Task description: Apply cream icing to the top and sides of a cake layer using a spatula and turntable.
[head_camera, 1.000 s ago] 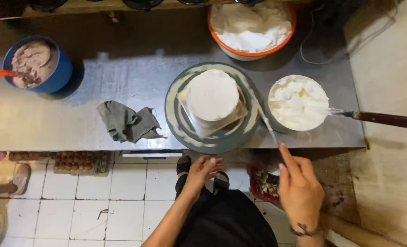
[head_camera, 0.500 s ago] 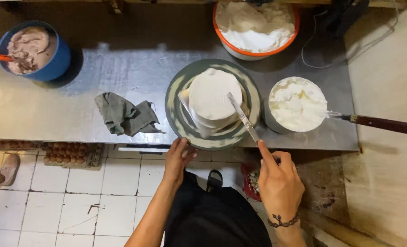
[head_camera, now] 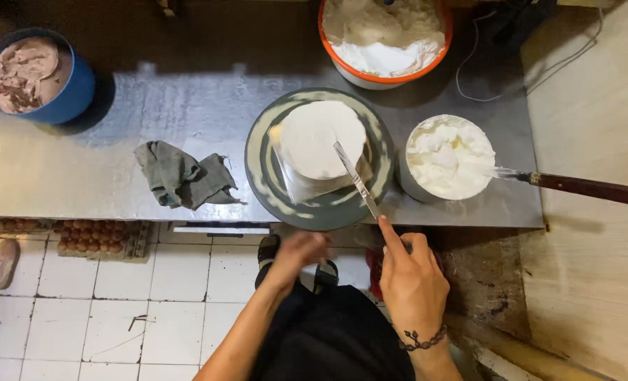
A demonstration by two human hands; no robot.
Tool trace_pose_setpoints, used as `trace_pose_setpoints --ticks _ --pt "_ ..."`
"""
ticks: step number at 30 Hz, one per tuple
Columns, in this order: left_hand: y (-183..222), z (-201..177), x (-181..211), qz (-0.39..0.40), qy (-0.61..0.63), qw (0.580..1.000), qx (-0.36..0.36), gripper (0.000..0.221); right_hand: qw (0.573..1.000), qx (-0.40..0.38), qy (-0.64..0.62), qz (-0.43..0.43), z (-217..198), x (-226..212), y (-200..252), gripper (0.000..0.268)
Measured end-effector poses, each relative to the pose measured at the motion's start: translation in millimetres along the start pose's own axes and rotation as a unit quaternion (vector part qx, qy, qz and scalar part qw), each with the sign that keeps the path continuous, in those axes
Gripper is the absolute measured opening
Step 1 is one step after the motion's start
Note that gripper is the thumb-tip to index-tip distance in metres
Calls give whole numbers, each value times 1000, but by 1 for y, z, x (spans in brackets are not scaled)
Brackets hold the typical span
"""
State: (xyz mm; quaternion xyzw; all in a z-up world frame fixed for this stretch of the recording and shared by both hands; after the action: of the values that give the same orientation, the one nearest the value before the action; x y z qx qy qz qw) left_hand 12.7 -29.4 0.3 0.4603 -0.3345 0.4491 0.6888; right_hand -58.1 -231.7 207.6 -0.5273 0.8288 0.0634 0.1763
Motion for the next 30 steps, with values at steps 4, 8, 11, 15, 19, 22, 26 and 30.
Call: trace_pose_setpoints --ticks 4,8,11,15,19,22,26,30 --pt "7 17 -5 -102 -111 981 -122 44 1000 2 8 0 2 0 -2 50" --pt "-6 -15 -20 27 50 993 99 45 1000 2 -3 1 0 -1 -1 49" --pt "1 -10 -20 4 -107 991 81 47 1000 -1 -24 -1 1 -2 -3 49" --pt "7 12 -5 -86 -50 994 -52 35 1000 -11 -8 -8 3 -4 -2 50" --pt "1 -11 -1 63 6 990 129 43 1000 -22 -18 -5 5 -5 -1 49" --pt "13 17 -12 -100 -83 987 -99 39 999 -46 -9 3 8 -5 -2 48" --pt "4 2 -17 -86 -114 988 -56 42 998 -53 -16 5 8 -7 0 48" --pt "2 -4 -10 2 17 999 29 42 998 -58 -25 0 9 -10 -1 50"
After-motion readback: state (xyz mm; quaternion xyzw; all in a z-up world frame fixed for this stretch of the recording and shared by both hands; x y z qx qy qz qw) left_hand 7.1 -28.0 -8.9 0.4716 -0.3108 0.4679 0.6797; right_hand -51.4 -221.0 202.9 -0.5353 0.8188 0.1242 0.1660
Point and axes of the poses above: each hand's wrist, its own y-axis away from the middle knuckle, its own z-axis out of the palm, x = y × z, the point moved 6 cm from there along -y, towards the middle knuckle, and after that the axes turned 10 degrees about z, right-handed, at the moved point
